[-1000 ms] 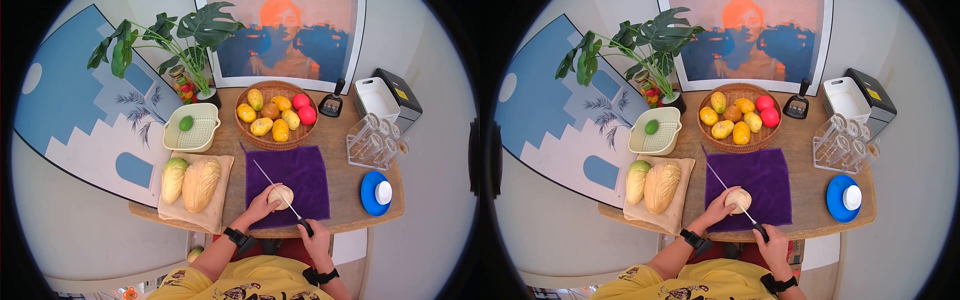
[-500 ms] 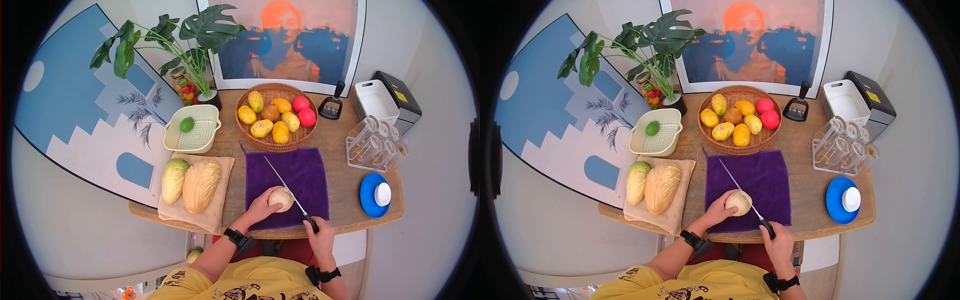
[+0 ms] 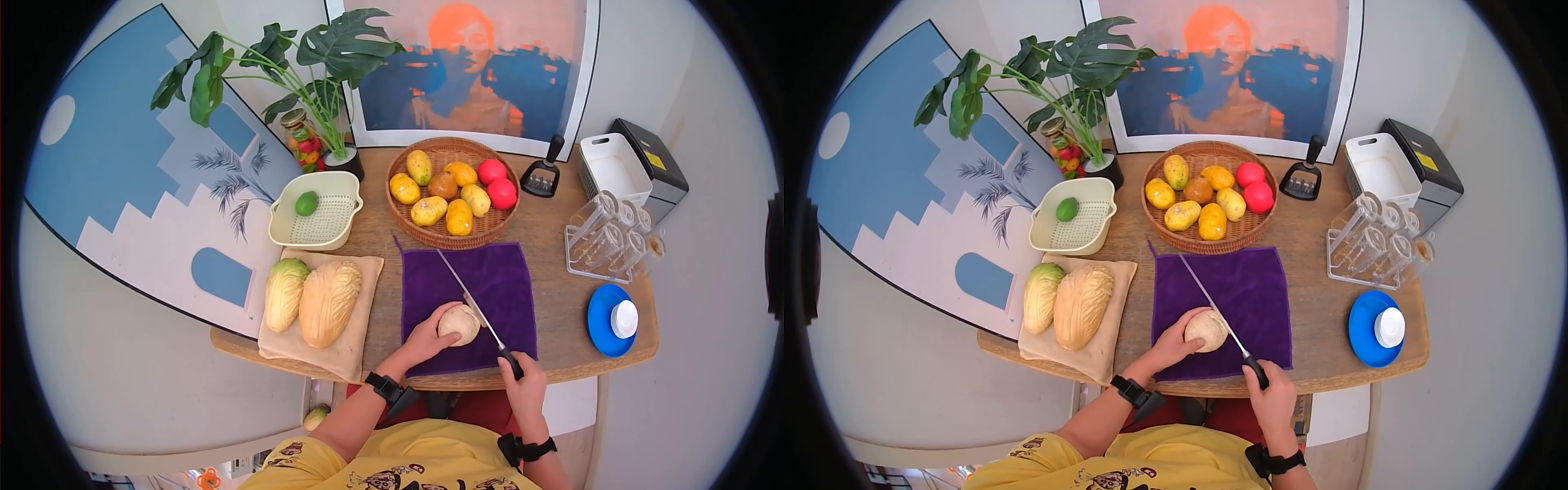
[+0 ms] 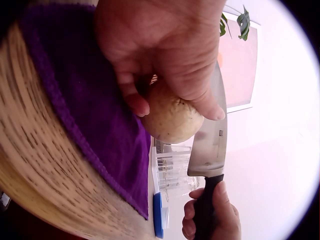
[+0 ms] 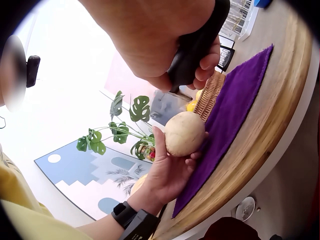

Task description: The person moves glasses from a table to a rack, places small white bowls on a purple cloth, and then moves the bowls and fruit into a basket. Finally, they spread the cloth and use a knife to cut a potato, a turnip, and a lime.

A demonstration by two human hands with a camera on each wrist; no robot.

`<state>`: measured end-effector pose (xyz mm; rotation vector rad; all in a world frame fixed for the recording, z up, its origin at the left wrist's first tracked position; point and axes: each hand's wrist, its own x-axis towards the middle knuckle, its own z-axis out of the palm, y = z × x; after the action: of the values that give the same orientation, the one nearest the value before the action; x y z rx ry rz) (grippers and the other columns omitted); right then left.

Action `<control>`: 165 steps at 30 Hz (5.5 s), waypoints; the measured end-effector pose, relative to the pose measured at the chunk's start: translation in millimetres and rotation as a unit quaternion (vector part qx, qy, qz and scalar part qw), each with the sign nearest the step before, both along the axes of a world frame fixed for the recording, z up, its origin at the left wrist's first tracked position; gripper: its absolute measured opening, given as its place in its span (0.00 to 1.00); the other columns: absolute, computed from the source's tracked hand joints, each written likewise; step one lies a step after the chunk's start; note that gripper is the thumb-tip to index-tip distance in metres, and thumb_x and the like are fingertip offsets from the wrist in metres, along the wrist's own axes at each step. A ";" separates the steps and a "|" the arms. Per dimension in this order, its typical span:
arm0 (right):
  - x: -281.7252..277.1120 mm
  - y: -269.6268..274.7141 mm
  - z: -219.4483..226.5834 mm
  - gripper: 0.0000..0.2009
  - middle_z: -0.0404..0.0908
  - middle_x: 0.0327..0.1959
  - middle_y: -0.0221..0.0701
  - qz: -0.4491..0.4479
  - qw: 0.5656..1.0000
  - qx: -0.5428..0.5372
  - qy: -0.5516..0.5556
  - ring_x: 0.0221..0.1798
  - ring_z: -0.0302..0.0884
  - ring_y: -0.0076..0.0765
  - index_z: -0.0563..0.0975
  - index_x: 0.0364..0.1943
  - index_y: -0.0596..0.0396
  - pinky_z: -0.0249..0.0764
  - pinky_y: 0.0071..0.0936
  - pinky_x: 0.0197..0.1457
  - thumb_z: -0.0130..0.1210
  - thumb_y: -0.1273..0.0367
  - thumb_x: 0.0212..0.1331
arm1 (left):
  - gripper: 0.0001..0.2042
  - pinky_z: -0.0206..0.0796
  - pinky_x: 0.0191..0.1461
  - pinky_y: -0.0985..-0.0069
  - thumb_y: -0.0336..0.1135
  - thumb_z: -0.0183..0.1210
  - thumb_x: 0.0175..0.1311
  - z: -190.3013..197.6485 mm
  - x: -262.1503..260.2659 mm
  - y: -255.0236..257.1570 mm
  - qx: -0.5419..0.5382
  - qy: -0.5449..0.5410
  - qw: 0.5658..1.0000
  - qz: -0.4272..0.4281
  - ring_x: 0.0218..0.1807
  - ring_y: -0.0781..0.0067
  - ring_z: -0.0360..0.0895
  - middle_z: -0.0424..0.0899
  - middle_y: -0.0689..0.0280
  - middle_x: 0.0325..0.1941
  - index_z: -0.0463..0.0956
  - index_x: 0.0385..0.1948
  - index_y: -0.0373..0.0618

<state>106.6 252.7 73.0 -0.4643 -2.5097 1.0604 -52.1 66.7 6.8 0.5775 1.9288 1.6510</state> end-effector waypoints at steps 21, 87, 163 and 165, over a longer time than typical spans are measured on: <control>7.6 -1.5 1.0 0.14 0.83 0.30 0.45 0.012 1.000 -0.005 -0.013 0.32 0.82 0.56 0.82 0.38 0.60 0.75 0.43 0.36 0.67 0.62 0.61 | 0.32 0.68 0.67 0.67 0.38 0.65 0.66 -12.2 -1.7 0.7 -0.003 0.033 0.999 0.005 0.65 0.61 0.76 0.77 0.58 0.64 0.62 0.71 0.50; 11.3 1.3 2.6 0.13 0.83 0.29 0.45 -0.012 0.999 0.037 -0.011 0.31 0.81 0.56 0.82 0.37 0.60 0.75 0.43 0.35 0.67 0.63 0.61 | 0.30 0.69 0.65 0.66 0.42 0.67 0.65 -9.1 1.4 3.3 -0.019 0.067 0.998 0.008 0.63 0.59 0.78 0.80 0.58 0.61 0.66 0.67 0.52; 8.6 -6.1 2.0 0.13 0.83 0.30 0.44 -0.016 1.000 0.017 0.019 0.32 0.82 0.56 0.83 0.37 0.60 0.75 0.42 0.35 0.67 0.62 0.60 | 0.29 0.70 0.64 0.66 0.43 0.66 0.66 -5.9 2.3 2.8 -0.027 0.072 0.997 0.010 0.62 0.57 0.79 0.81 0.56 0.59 0.65 0.67 0.49; 7.6 -1.7 1.0 0.13 0.83 0.30 0.45 -0.027 1.000 0.002 -0.005 0.32 0.82 0.56 0.83 0.37 0.60 0.75 0.43 0.35 0.67 0.62 0.61 | 0.29 0.70 0.64 0.66 0.43 0.66 0.66 -7.3 2.6 2.6 -0.028 0.073 0.997 0.011 0.62 0.57 0.79 0.81 0.56 0.60 0.65 0.67 0.50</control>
<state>114.2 251.0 73.9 -0.5357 -2.4925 1.0357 -49.5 69.3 -0.4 0.6722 2.0861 1.6017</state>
